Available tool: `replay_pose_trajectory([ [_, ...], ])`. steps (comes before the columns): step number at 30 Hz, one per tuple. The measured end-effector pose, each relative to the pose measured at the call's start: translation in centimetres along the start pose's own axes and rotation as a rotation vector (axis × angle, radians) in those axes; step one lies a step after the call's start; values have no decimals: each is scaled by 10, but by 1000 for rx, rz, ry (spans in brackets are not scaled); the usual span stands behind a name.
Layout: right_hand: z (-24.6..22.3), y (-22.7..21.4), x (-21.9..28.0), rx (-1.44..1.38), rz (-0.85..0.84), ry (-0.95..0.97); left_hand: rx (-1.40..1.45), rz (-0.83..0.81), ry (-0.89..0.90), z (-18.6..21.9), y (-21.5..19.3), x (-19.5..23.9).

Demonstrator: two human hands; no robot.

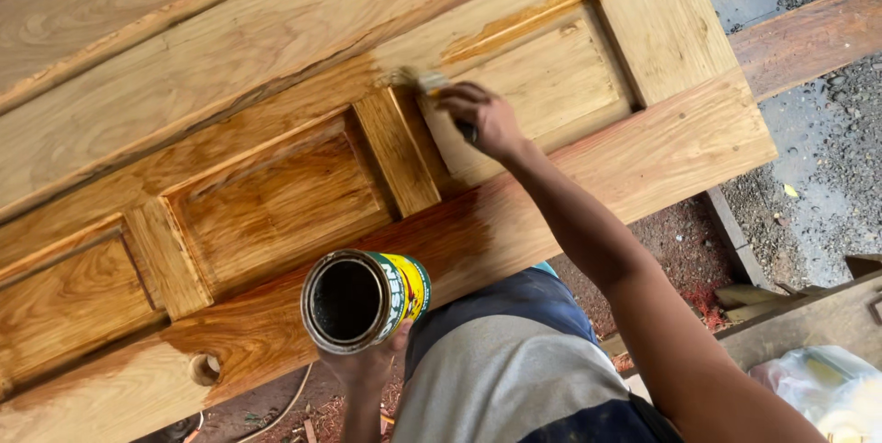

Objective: The person applies a dark wood stain to a large wooden door using a paintbrush. They hold a can of stain in one hand and repeatedly dip the brush to cover the recessed panels and flat surfaces of the door.

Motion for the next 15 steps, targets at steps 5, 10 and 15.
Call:
replay_pose_trajectory([
  [5,-30,-6,-13,72,24,-99,3,29,91,20,3,-6],
  [10,-19,-20,-26,20,101,-4,-3,59,138,16,13,-6],
  [15,38,-29,8,-138,126,126,76,-6,103,25,18,-11],
])
Point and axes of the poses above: each hand's wrist, its own x-axis away from the middle knuckle, its own y-axis out of the palm, z = x × y, the point moved 7 cm from there along -x, towards the middle knuckle, and after that the axes turned 2 degrees about z, right-handed, at the moved point
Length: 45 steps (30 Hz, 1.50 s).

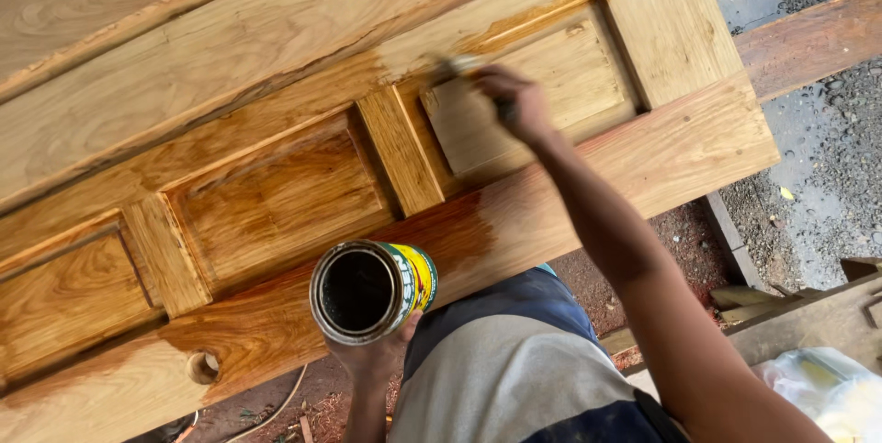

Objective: The person applies a dark wood stain to a large wooden door using a paintbrush. They hold a can of stain in one hand and repeatedly dip the brush to cover the recessed panels and flat surfaces of the door.

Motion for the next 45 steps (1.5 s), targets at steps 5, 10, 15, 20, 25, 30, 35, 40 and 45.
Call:
replay_pose_trajectory([
  [5,11,-70,19,204,421,135,-41,-2,85,2,5,-1],
  [10,-15,22,-8,-81,9,105,126,-58,-82,2,30,-2],
  [15,81,-89,0,-22,203,383,23,-74,-80,17,54,-9],
  [20,46,-85,-5,37,326,329,29,-155,-46,25,101,-7],
  [25,18,-120,-13,-419,222,603,224,-162,-31,37,142,-21],
  [30,-70,-182,-31,-456,-76,592,159,-214,-48,44,172,-14],
  [35,-169,-131,-36,-153,-521,272,324,-308,95,48,201,-13],
  [40,-181,-129,-24,61,-442,302,340,-395,119,40,211,-15],
  [45,-184,-172,-25,273,-281,482,476,-418,174,46,198,-33],
])
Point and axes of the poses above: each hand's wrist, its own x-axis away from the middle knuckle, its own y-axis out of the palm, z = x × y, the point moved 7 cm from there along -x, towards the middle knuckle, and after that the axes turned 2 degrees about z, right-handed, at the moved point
